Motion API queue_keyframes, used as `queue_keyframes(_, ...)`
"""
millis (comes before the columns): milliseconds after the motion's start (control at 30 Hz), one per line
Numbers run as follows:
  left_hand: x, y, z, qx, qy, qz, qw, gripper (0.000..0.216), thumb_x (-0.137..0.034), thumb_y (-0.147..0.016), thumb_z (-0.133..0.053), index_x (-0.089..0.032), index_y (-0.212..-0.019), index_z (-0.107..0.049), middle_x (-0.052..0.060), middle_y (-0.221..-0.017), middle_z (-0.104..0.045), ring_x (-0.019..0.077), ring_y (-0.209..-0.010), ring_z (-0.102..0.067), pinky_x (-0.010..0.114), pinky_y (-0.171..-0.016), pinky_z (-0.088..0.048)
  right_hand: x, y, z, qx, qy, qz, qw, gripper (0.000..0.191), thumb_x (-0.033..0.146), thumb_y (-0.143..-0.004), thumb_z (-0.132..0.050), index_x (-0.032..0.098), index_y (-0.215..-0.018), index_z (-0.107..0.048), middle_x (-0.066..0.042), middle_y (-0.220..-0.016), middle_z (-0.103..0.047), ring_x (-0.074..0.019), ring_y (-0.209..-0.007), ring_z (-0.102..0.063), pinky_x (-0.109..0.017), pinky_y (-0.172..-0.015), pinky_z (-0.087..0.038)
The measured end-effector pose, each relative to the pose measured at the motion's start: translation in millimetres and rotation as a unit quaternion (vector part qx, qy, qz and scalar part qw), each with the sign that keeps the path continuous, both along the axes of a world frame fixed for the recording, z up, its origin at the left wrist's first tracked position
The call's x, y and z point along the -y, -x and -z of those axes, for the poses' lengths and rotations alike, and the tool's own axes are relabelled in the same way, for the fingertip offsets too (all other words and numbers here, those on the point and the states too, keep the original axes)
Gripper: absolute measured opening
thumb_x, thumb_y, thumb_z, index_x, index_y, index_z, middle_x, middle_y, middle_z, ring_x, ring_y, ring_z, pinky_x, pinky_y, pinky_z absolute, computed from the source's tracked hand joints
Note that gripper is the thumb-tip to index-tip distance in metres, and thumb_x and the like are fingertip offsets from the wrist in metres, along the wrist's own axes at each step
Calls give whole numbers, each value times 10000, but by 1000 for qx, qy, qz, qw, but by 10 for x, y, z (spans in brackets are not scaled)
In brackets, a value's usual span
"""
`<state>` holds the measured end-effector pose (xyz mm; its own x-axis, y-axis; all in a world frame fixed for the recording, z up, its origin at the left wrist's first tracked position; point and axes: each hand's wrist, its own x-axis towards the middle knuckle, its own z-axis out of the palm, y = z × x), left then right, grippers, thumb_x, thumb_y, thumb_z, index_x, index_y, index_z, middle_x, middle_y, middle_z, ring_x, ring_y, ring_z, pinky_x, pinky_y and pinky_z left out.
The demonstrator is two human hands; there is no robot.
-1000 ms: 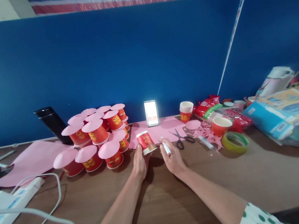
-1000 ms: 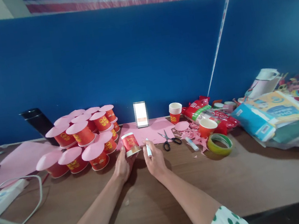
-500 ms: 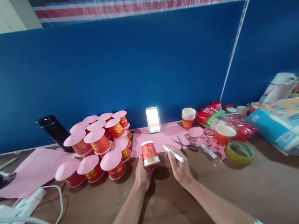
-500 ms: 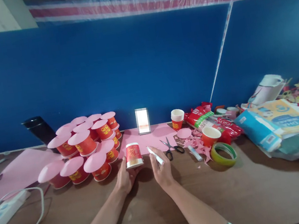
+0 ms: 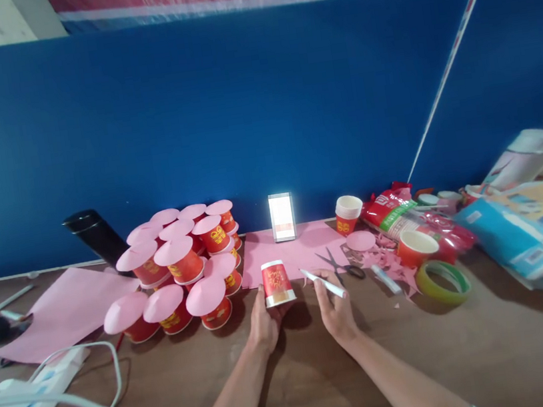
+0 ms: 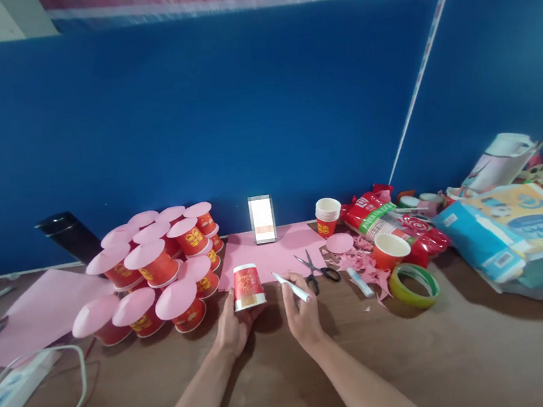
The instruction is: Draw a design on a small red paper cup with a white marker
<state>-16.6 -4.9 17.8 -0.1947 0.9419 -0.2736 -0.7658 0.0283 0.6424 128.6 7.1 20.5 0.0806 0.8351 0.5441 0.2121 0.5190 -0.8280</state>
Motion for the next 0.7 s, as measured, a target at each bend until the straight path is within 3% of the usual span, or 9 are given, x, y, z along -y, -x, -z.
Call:
queue_keyframes(433, -59, 0, 74, -84, -45, 38, 995, 386, -444, -763, -650, -124, -978, -632, 94, -959, -696, 226, -914, -649, 366, -860, -491, -39, -51, -59, 22, -27, -18, 999, 171, 246, -934, -437, 170, -1012, -570, -69, -896, -611, -182, -830, -603, -310, -767, -490)
queue_keyframes(700, -85, -27, 135, -144, -101, 36, 984, 388, -477, -782, -609, -153, -995, -620, 75, -976, -692, 215, -902, -639, 368, -887, -450, -40, -84, -69, 17, -24, -5, 1000, 186, 273, -936, -420, 172, -998, -564, -53, -822, -612, -172, -742, -589, -298, -701, -490)
